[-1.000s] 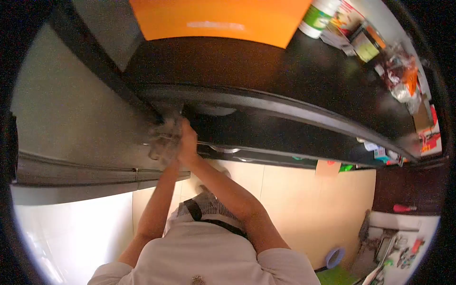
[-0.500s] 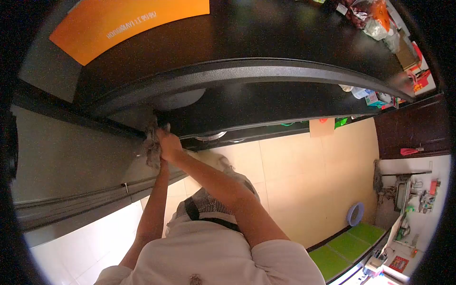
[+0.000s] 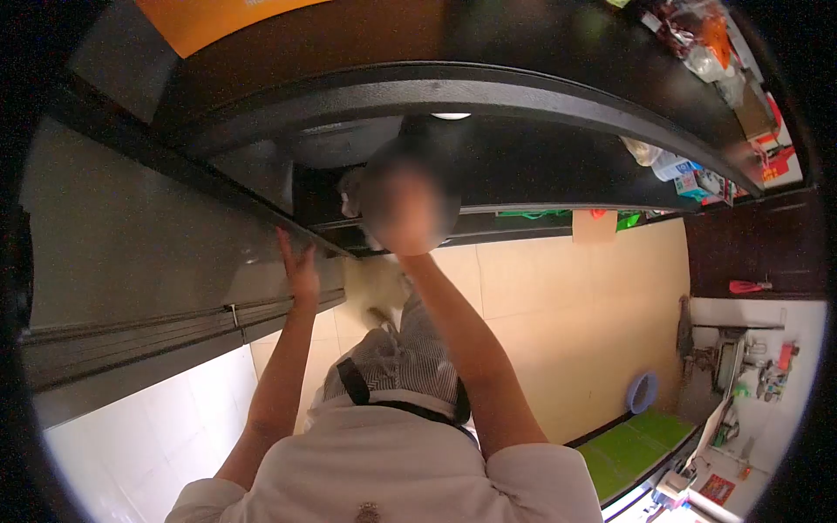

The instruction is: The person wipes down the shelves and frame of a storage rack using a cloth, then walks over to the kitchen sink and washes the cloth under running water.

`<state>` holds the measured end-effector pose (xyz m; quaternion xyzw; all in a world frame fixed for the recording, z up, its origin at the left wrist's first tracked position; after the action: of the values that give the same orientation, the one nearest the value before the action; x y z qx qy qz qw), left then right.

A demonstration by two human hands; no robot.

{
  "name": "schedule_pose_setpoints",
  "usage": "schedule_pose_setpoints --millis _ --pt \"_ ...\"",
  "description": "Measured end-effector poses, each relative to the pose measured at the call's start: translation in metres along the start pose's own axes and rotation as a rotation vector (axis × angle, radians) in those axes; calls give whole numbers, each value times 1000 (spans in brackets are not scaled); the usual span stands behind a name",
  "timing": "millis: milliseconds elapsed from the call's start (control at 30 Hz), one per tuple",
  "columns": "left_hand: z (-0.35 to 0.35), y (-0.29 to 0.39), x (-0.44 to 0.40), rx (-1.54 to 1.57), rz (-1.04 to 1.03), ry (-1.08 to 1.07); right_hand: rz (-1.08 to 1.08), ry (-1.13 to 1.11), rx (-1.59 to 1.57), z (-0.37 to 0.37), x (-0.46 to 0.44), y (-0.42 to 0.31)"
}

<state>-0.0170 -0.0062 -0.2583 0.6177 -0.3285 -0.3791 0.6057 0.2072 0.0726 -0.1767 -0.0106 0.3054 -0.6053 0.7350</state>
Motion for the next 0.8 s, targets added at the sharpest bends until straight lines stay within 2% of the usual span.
schedule_pose_setpoints --millis 67,100,133,200,267,367,400,467,600,667,733,767,800 --pt "-9 1 5 -5 -10 29 58 26 -270 -23 -4 -27" --pt "-13 0 8 -25 -8 31 116 -94 -211 -23 -8 -50" --pt "-17 -1 12 -44 -6 34 268 4 -144 -43 -14 -69" --pt "-16 -8 18 -121 4 15 235 -193 -29 -35 -21 -95" --pt "-17 -6 23 79 102 -51 202 -395 74 -18 -22 -112" --pt "-19 -4 31 213 342 -114 314 -377 88 -24 -16 -94" --pt "-22 -7 34 229 438 -129 325 -332 24 -22 -14 -85" --pt "-36 -8 38 271 425 -201 347 -239 -105 -14 -9 -61" --pt "-101 3 55 343 445 -255 287 -339 -122 9 -10 9" --pt "-153 18 68 368 401 -389 220 -393 -111 29 -17 61" --pt "-206 39 89 311 411 -481 39 -387 -86 29 -14 142" --pt "-231 36 97 384 300 -584 6 -338 -30 42 -16 181" --pt "-253 39 108 345 330 -584 -26 -290 24 60 -16 218"
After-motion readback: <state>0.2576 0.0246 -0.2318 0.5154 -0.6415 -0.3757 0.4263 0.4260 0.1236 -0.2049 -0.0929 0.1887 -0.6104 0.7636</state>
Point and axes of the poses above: each hand's wrist, its own x-axis away from the middle knuckle, its own z-axis out of the back of the hand, y = z × x, the point moved 6 cm from there along -x, towards the middle knuckle, and after that the axes turned 6 degrees about x, right-handed, at the moved point
